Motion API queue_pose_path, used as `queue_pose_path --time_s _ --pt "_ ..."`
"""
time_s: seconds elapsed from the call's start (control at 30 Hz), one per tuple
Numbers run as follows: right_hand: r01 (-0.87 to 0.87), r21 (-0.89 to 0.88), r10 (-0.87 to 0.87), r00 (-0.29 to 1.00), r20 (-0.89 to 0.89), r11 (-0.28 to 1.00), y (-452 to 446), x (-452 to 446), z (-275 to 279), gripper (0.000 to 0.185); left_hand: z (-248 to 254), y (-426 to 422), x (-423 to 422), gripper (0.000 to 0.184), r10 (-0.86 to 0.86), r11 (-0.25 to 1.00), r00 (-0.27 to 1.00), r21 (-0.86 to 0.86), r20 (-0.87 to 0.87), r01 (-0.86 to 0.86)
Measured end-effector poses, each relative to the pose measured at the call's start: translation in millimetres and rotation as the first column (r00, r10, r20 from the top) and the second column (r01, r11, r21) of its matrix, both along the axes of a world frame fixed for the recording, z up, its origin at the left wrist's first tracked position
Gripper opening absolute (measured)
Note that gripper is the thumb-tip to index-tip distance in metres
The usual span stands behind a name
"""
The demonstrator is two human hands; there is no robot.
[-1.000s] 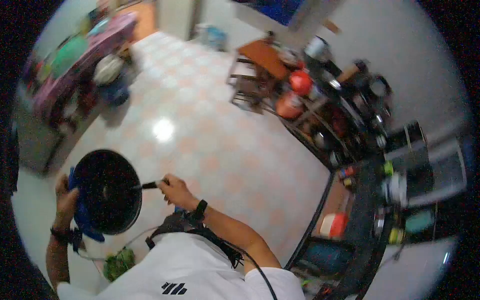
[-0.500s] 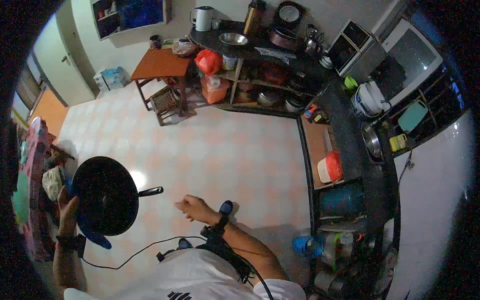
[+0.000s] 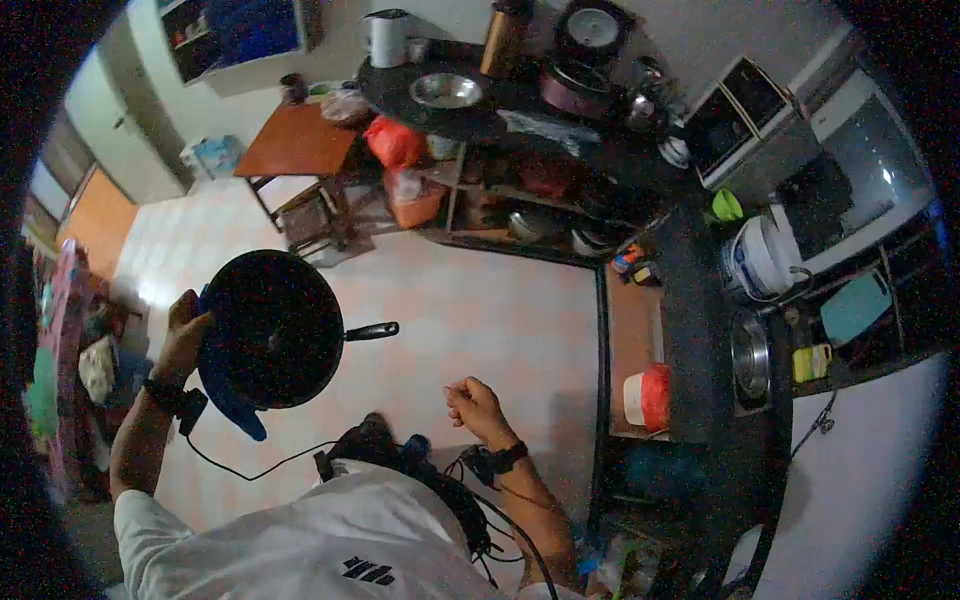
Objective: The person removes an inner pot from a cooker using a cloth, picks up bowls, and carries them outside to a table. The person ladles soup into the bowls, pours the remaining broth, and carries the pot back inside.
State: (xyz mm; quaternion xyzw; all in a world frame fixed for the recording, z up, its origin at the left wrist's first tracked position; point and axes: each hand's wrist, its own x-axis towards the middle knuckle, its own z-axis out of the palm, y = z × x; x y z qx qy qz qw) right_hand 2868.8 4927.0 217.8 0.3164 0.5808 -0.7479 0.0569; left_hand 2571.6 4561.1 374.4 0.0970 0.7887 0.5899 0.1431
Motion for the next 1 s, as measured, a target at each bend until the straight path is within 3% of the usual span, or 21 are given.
queue_pose_path --time_s 0.07,0.13,0.27,0.37,0.53,0.63,0.7,0.77,0.87,0.9,1.0 --pt "0.057 0.017 -0.057 0.998 0.005 0.998 35.6 -6.1 -1.5 0.023 -26.3 38.7 -30.2 0.017 -0.103 0.995 0.99 -0.025 -0.095 0.101" --pt "0.142 0.045 -0.143 0.989 0.026 0.989 57.7 -4.5 -5.7 0.023 -18.6 80.7 -38.6 0.018 -0.205 0.976 0.971 -0.098 -0.126 0.194" --pt "0.282 0.011 -0.282 0.959 -0.014 0.959 137.0 2.5 -29.0 0.021 -67.5 176.2 -88.1 0.017 -0.245 0.967 0.964 0.042 -0.105 0.251" --pt "0.385 0.078 -0.389 0.92 0.043 0.92 200.9 14.0 -30.4 0.02 -53.4 247.3 -101.0 0.019 -0.29 0.95 0.956 -0.132 -0.041 0.283" --pt "0.491 0.154 -0.495 0.869 -0.018 0.857 309.5 47.7 -28.7 0.019 -61.2 343.4 -139.8 0.043 -0.412 0.91 0.911 0.052 0.007 0.411" --pt "0.572 0.19 -0.593 0.801 0.08 0.798 358.8 52.6 -10.4 0.016 -56.1 400.2 -153.8 0.048 -0.38 0.924 0.925 0.047 -0.024 0.38" --pt "0.541 0.23 -0.567 0.822 0.06 0.809 397.1 59.0 -15.4 0.017 -55.1 437.3 -161.2 0.05 -0.357 0.933 0.934 0.039 -0.007 0.357" --pt "0.558 0.227 -0.583 0.81 0.059 0.798 440.5 44.2 7.1 0.019 -73.7 454.9 -174.3 0.043 -0.322 0.942 0.946 0.081 -0.046 0.325" --pt "0.534 0.13 -0.531 0.845 -0.057 0.835 517.8 46.7 -40.2 0.02 -78.3 493.0 -176.0 0.026 -0.223 0.972 0.97 0.053 -0.099 0.229" --pt "0.513 0.166 -0.518 0.855 -0.02 0.842 535.3 43.2 -43.4 0.02 -75.7 504.7 -172.1 0.022 -0.192 0.98 0.975 0.041 -0.112 0.197" --pt "0.458 0.243 -0.475 0.88 0.014 0.855 609.8 14.8 -50.9 0.018 -49.3 543.0 -159.0 0.026 -0.185 0.981 0.983 -0.057 0.01 0.185"
